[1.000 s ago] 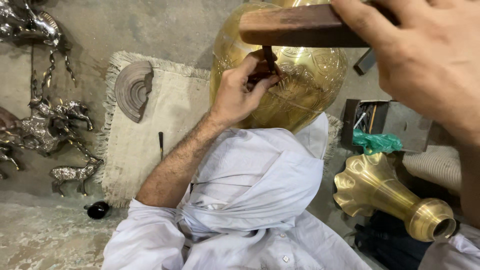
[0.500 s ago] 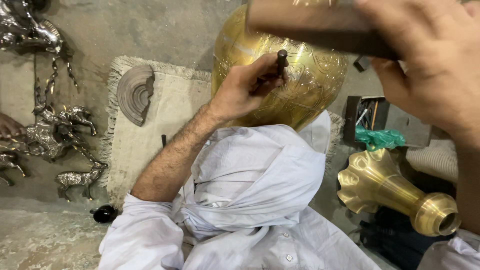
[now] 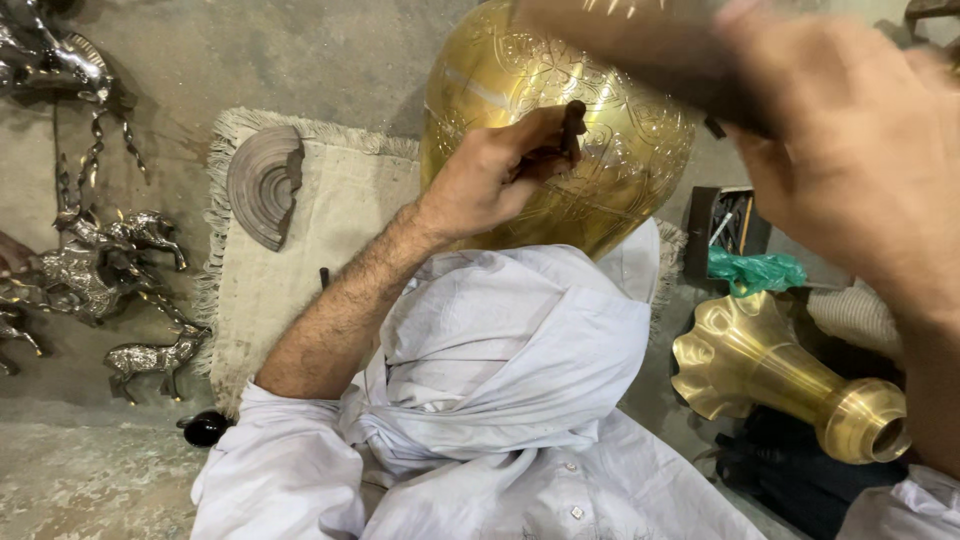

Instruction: The person sits on the floor with a large engraved brass vase held between their legs and carves decorative patterns into its surface. They hold a small chisel against the metal, strike it with a wooden mallet, and repeatedly reposition the chisel to work on different areas of the design.

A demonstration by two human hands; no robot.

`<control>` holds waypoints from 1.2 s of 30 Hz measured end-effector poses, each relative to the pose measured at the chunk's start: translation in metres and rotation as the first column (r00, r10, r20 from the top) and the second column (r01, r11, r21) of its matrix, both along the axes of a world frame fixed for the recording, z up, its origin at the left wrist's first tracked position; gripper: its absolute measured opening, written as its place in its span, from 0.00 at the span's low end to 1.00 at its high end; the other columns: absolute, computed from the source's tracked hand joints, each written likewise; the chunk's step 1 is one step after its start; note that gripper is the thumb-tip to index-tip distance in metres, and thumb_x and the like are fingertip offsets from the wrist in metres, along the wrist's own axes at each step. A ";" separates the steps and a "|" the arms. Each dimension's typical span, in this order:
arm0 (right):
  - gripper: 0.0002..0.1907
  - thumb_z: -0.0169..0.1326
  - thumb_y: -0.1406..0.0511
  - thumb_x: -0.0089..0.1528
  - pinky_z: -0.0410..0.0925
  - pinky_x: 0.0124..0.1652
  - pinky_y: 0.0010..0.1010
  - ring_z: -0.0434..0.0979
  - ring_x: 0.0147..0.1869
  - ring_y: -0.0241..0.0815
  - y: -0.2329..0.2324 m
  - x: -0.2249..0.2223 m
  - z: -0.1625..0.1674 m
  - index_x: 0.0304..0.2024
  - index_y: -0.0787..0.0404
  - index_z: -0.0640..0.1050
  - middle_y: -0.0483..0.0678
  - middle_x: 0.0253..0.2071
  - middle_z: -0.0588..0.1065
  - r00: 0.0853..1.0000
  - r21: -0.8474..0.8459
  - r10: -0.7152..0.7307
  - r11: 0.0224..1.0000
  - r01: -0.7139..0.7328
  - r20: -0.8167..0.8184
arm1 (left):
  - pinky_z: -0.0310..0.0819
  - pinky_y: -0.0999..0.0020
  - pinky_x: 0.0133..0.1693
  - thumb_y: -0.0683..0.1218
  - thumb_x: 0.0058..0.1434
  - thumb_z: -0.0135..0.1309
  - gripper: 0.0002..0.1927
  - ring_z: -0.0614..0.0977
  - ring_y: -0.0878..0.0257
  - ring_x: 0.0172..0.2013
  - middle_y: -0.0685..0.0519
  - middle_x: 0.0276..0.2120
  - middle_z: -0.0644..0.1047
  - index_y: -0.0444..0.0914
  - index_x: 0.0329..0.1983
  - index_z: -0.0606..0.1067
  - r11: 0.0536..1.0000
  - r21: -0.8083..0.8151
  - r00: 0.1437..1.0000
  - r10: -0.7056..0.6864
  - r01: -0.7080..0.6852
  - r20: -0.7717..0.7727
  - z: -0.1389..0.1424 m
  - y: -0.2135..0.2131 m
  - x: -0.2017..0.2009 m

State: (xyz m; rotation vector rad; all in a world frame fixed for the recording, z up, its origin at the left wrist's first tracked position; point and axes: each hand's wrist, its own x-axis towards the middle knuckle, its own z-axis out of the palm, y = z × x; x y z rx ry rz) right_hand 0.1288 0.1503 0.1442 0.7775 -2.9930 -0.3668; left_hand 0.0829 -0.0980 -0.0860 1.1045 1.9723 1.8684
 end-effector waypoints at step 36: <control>0.32 0.65 0.72 0.62 0.72 0.46 0.42 0.77 0.48 0.53 -0.017 -0.011 0.007 0.68 0.60 0.70 0.55 0.54 0.74 0.992 -0.107 0.127 0.986 -0.127 -0.005 | 0.88 0.67 0.49 0.37 0.70 0.58 0.14 0.87 0.60 0.46 0.48 0.47 0.82 0.34 0.57 0.71 0.975 0.130 0.983 0.172 -0.179 0.060 -0.014 0.007 0.029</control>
